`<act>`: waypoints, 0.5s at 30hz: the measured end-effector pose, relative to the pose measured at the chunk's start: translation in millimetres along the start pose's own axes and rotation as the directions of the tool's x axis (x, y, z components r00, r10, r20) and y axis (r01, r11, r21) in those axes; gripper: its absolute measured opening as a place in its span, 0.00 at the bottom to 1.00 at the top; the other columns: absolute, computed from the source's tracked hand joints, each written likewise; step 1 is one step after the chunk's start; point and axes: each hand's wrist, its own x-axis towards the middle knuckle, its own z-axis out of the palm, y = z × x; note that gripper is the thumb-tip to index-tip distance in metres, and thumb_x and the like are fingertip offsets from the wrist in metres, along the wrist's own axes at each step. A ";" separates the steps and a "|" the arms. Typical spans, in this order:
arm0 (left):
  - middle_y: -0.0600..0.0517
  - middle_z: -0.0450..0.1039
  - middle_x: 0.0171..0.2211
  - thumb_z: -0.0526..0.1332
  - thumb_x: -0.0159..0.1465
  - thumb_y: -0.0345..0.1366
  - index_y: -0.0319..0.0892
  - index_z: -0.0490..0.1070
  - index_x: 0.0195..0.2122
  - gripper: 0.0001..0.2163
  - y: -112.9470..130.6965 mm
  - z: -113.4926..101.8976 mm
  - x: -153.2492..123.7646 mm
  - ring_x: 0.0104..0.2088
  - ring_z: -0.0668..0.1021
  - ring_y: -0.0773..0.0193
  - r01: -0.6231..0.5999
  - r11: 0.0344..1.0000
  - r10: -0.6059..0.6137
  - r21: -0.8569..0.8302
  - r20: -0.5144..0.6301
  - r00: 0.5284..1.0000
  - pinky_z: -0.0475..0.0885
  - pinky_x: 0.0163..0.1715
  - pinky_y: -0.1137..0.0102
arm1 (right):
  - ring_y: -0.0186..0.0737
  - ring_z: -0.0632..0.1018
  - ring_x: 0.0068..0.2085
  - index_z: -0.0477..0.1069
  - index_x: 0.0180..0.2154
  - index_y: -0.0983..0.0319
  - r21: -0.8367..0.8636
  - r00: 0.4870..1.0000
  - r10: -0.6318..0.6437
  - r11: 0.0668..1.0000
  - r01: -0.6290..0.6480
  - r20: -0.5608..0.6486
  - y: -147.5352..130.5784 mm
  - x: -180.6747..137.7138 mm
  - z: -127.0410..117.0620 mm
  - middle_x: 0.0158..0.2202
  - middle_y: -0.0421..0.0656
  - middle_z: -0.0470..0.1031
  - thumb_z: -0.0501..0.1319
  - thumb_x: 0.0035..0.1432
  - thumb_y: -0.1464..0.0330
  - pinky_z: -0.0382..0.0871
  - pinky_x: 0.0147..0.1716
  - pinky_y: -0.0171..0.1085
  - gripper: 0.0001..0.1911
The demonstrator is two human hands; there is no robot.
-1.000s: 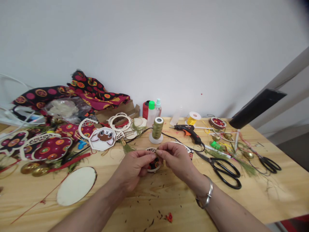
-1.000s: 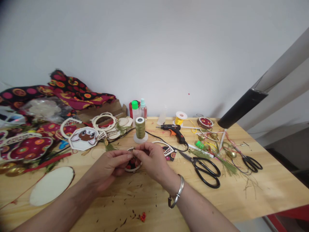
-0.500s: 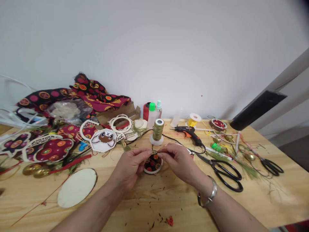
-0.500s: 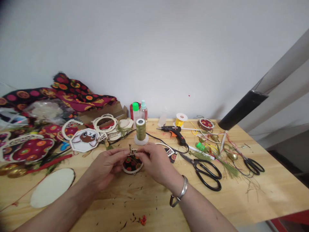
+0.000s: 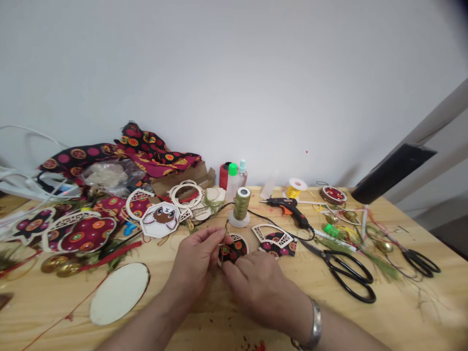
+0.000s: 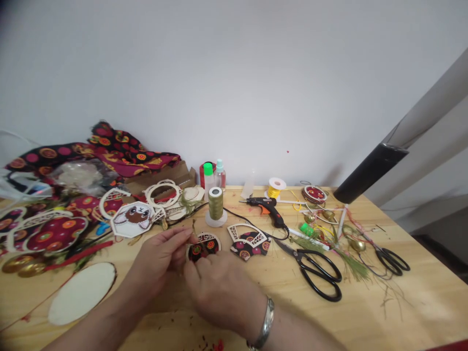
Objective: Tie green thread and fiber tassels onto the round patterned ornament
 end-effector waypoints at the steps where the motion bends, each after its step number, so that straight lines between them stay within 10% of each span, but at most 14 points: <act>1: 0.62 0.57 0.10 0.66 0.50 0.38 0.36 0.71 0.20 0.10 2.3 -2.5 2.3 0.12 0.53 0.78 -0.017 1.000 0.018 -0.022 0.009 1.000 0.48 0.11 0.79 | 0.37 0.68 0.23 0.68 0.30 0.64 -0.023 0.997 -0.072 0.997 0.072 -0.008 -1.1 -0.1 0.7 0.22 0.42 0.69 0.51 0.57 0.75 0.55 0.21 0.37 0.08; 5: 0.60 0.63 0.15 0.66 0.50 0.35 0.38 0.68 0.20 0.09 13.5 -12.3 11.3 0.13 0.56 0.79 -0.127 0.982 0.114 -0.142 -0.096 0.989 0.49 0.12 0.81 | 0.37 0.69 0.25 0.68 0.28 0.63 0.147 0.967 -0.200 0.964 0.224 -0.159 0.0 -0.3 -6.2 0.23 0.43 0.69 0.53 0.58 0.63 0.59 0.22 0.37 0.12; 9: 0.60 0.64 0.15 0.66 0.49 0.36 0.38 0.67 0.19 0.10 14.4 -9.2 7.4 0.12 0.56 0.80 -0.056 0.992 0.051 -0.115 -0.048 0.998 0.49 0.11 0.81 | 0.37 0.72 0.34 0.70 0.34 0.63 0.455 0.919 0.218 0.889 -0.048 -0.327 11.1 0.8 -11.0 0.32 0.46 0.73 0.55 0.57 0.72 0.66 0.33 0.36 0.06; 12: 0.59 0.63 0.14 0.67 0.49 0.37 0.37 0.68 0.19 0.11 5.7 -1.2 -0.7 0.12 0.57 0.79 0.049 0.998 -0.047 -0.044 0.053 0.998 0.48 0.11 0.81 | 0.37 0.73 0.38 0.71 0.35 0.62 0.760 0.754 0.628 0.581 -0.291 -0.191 21.0 6.1 -5.0 0.35 0.45 0.73 0.55 0.57 0.72 0.68 0.39 0.36 0.06; 15: 0.59 0.64 0.14 0.67 0.49 0.38 0.37 0.70 0.21 0.10 -3.3 4.1 -5.0 0.12 0.56 0.79 0.064 0.998 -0.066 0.023 0.087 0.994 0.46 0.12 0.80 | 0.37 0.75 0.37 0.72 0.35 0.63 0.927 0.662 0.734 0.126 -0.353 0.152 26.0 12.5 2.2 0.35 0.44 0.75 0.60 0.53 0.67 0.69 0.39 0.37 0.07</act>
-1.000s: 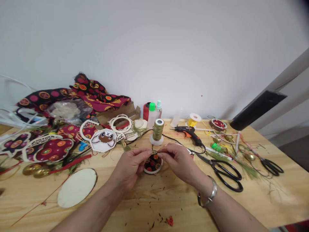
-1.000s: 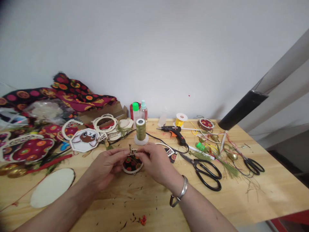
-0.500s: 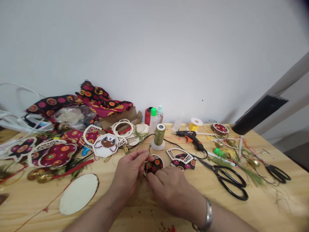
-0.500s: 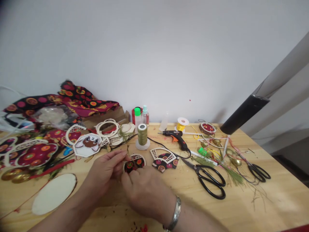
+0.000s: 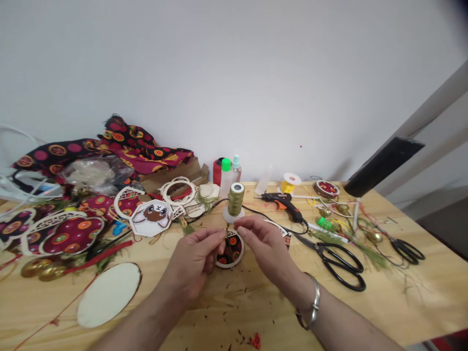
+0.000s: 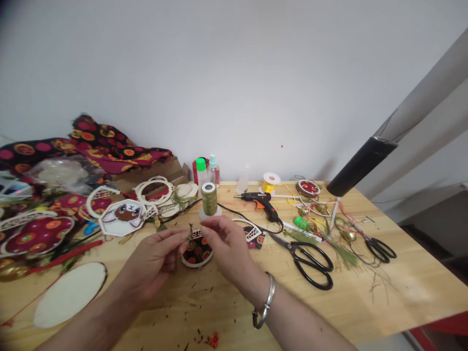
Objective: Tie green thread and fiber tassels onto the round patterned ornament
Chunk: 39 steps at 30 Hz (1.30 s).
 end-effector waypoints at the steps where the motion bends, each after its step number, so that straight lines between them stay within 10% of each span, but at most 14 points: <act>1: 0.58 0.64 0.14 0.67 0.49 0.38 0.37 0.71 0.21 0.09 -2.0 0.9 -0.2 0.13 0.56 0.79 0.001 1.000 -0.001 0.017 0.011 1.000 0.46 0.12 0.80 | 0.36 0.75 0.35 0.72 0.35 0.63 0.091 0.995 0.095 0.991 -0.098 0.042 0.9 1.4 1.4 0.34 0.44 0.76 0.62 0.51 0.66 0.70 0.38 0.37 0.09; 7: 0.61 0.56 0.11 0.66 0.50 0.37 0.37 0.73 0.24 0.08 -5.3 2.5 -1.6 0.13 0.53 0.78 0.004 0.999 -0.006 0.054 0.034 0.999 0.44 0.14 0.78 | 0.33 0.75 0.27 0.73 0.31 0.65 0.323 0.960 0.241 0.905 -0.276 0.144 1.6 -0.1 5.8 0.26 0.41 0.76 0.69 0.40 0.66 0.69 0.31 0.34 0.14; 18: 0.60 0.57 0.11 0.64 0.52 0.40 0.37 0.74 0.24 0.10 -9.6 2.9 -1.6 0.15 0.52 0.76 -0.059 0.979 0.041 0.197 0.097 0.994 0.44 0.16 0.75 | 0.33 0.71 0.20 0.63 0.25 0.63 0.279 0.945 0.278 0.906 -0.318 0.174 -1.3 -1.4 6.7 0.19 0.37 0.69 0.61 0.50 0.63 0.68 0.21 0.34 0.11; 39: 0.62 0.52 0.09 0.68 0.47 0.40 0.36 0.76 0.24 0.11 -8.1 3.5 -2.8 0.13 0.50 0.78 0.034 0.996 -0.042 0.083 0.106 0.993 0.42 0.14 0.76 | 0.27 0.59 0.21 0.65 0.26 0.63 0.109 0.985 0.078 0.989 -0.095 0.155 3.7 2.9 -3.3 0.19 0.34 0.59 0.57 0.54 0.69 0.52 0.20 0.29 0.06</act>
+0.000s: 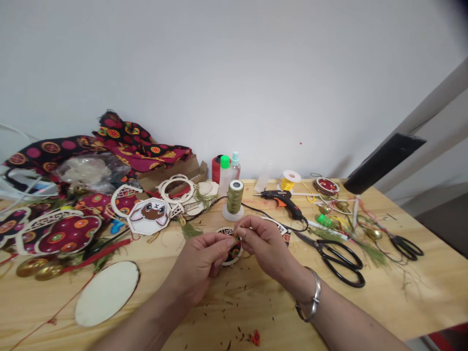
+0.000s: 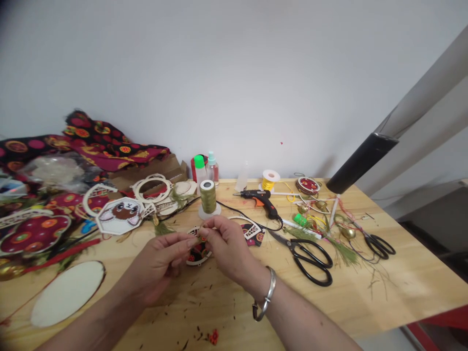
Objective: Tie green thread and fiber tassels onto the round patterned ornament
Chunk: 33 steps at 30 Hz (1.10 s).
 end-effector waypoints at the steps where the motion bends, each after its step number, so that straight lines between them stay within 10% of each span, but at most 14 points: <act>1: 0.62 0.52 0.09 0.68 0.47 0.40 0.36 0.76 0.23 0.11 0.0 -0.2 -0.1 0.13 0.50 0.78 0.002 1.000 -0.002 -0.001 0.000 1.000 0.42 0.14 0.76 | 0.27 0.59 0.21 0.66 0.26 0.63 0.002 1.000 0.000 1.000 0.000 0.003 -0.3 -0.1 -0.1 0.19 0.34 0.59 0.57 0.55 0.69 0.52 0.20 0.29 0.06; 33: 0.54 0.73 0.19 0.68 0.47 0.39 0.38 0.77 0.23 0.08 3.3 4.2 -4.5 0.21 0.69 0.69 -0.130 0.976 0.154 0.176 -0.134 0.979 0.62 0.22 0.75 | 0.29 0.68 0.22 0.70 0.21 0.65 0.189 0.985 0.154 0.972 -0.136 -0.083 -6.9 -0.9 3.9 0.19 0.38 0.70 0.67 0.42 0.67 0.61 0.24 0.31 0.08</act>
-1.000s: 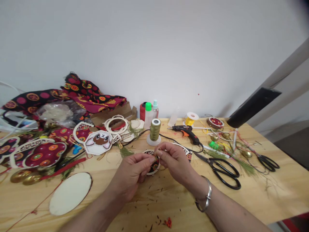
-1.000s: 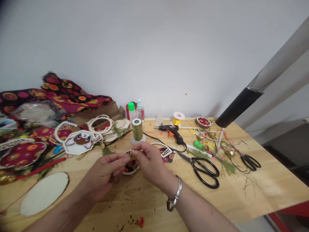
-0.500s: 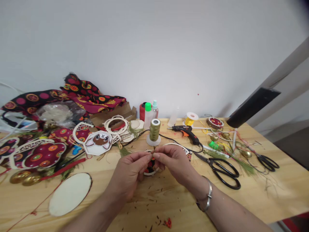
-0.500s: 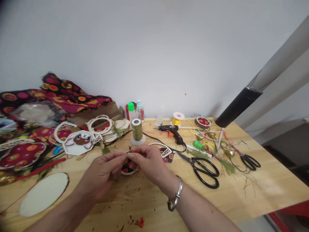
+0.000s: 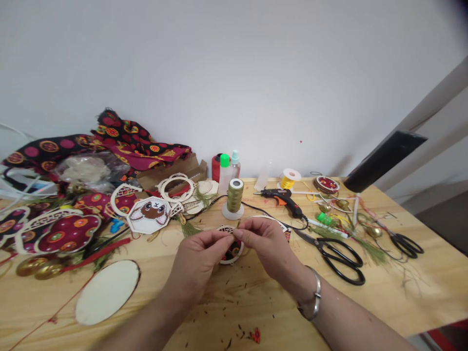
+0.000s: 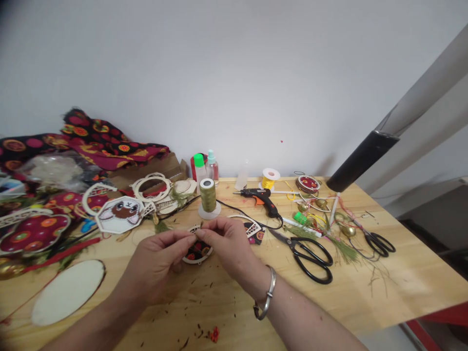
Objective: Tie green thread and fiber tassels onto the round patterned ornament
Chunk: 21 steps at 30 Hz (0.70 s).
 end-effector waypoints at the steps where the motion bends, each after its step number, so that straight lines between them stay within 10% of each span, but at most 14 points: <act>1: 0.54 0.72 0.18 0.68 0.47 0.39 0.38 0.78 0.23 0.08 0.1 -0.1 -0.1 0.20 0.67 0.70 -0.001 1.000 0.001 0.005 0.005 1.000 0.61 0.21 0.76 | 0.29 0.67 0.22 0.70 0.21 0.65 0.005 1.000 0.000 1.000 0.000 0.006 -0.5 -0.2 0.0 0.19 0.37 0.70 0.66 0.42 0.67 0.61 0.24 0.31 0.09; 21: 0.61 0.54 0.11 0.66 0.50 0.40 0.37 0.72 0.22 0.10 -3.7 0.5 1.6 0.15 0.52 0.76 0.109 0.985 -0.095 -0.134 0.111 0.989 0.46 0.15 0.77 | 0.31 0.64 0.24 0.65 0.22 0.63 -0.283 0.995 -0.093 0.956 0.077 -0.044 -1.1 2.0 -2.5 0.20 0.36 0.64 0.60 0.47 0.68 0.60 0.26 0.33 0.06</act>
